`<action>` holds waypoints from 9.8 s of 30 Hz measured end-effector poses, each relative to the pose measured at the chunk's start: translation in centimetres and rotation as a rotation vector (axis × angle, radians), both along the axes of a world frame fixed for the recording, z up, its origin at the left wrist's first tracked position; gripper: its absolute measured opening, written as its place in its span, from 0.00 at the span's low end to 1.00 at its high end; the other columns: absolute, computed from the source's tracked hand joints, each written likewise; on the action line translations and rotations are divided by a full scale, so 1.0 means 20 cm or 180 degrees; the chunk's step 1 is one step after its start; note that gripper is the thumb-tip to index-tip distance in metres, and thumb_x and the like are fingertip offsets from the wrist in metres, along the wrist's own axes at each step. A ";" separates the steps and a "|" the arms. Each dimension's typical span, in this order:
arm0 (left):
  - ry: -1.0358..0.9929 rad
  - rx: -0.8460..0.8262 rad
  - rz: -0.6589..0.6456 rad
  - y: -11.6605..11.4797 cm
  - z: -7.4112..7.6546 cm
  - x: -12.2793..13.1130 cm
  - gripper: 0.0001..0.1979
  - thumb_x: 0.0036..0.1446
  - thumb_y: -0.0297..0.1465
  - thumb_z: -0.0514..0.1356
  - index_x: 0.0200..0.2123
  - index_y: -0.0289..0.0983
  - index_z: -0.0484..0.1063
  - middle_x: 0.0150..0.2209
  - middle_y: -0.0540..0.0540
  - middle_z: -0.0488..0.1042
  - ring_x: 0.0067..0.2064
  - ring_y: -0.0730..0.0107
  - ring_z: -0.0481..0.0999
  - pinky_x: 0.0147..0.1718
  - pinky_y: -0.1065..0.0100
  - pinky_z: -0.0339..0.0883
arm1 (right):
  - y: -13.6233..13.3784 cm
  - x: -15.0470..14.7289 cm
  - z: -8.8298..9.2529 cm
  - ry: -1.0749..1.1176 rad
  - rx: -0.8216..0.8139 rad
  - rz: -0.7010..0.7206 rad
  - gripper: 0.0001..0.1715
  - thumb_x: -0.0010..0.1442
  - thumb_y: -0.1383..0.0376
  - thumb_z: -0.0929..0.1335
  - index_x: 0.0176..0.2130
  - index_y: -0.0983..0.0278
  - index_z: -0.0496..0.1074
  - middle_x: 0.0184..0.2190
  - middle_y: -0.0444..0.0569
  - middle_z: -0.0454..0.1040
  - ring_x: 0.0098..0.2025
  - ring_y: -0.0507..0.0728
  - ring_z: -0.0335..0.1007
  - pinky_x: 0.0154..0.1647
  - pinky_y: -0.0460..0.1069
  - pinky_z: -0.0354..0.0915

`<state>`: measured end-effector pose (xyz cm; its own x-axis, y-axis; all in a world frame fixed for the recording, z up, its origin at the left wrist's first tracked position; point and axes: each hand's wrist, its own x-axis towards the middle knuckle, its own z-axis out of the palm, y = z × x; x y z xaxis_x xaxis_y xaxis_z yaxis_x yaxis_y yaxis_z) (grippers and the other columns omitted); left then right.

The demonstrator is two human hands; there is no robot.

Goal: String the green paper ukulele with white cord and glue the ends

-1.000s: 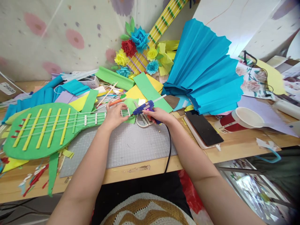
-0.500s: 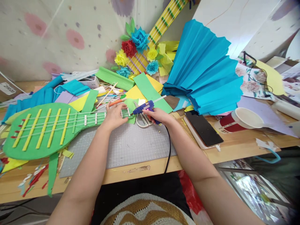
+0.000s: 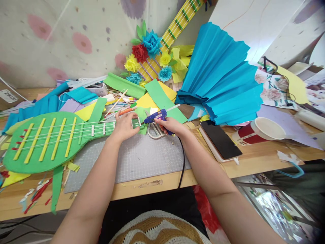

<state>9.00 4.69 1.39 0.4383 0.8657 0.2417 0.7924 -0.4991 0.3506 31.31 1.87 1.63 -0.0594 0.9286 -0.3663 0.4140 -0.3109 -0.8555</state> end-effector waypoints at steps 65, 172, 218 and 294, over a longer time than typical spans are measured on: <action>-0.0044 -0.0319 0.0931 0.01 -0.01 0.14 0.11 0.52 0.32 0.60 0.40 0.40 0.64 0.46 0.44 0.76 0.52 0.52 0.70 0.52 0.50 0.52 | -0.04 0.03 -0.01 0.1766 0.0275 -0.1004 0.18 0.57 0.53 0.69 0.28 0.65 0.66 0.25 0.46 0.72 0.21 0.47 0.67 0.21 0.43 0.67; -0.0126 0.0458 0.0623 -0.05 -0.09 0.07 0.06 0.52 0.36 0.61 0.34 0.44 0.76 0.42 0.44 0.71 0.50 0.55 0.66 0.56 0.50 0.46 | -0.09 0.04 -0.02 -0.0025 0.0770 -0.0183 0.29 0.48 0.40 0.68 0.20 0.62 0.67 0.13 0.43 0.64 0.16 0.50 0.59 0.18 0.47 0.56; -0.0730 0.0938 0.1218 -0.08 -0.10 -0.08 0.13 0.49 0.23 0.55 0.39 0.40 0.72 0.41 0.44 0.74 0.50 0.54 0.69 0.54 0.52 0.52 | -0.07 0.02 -0.08 -0.0662 0.0809 0.0120 0.24 0.51 0.44 0.67 0.26 0.63 0.68 0.20 0.44 0.68 0.25 0.53 0.65 0.27 0.48 0.61; -0.0760 0.0639 0.0765 -0.11 -0.07 -0.05 0.27 0.42 0.18 0.51 0.48 0.41 0.63 0.40 0.50 0.80 0.50 0.60 0.73 0.58 0.52 0.47 | -0.06 0.01 -0.08 -0.0725 0.0954 0.0217 0.25 0.52 0.45 0.67 0.32 0.64 0.72 0.21 0.45 0.70 0.28 0.55 0.68 0.31 0.48 0.63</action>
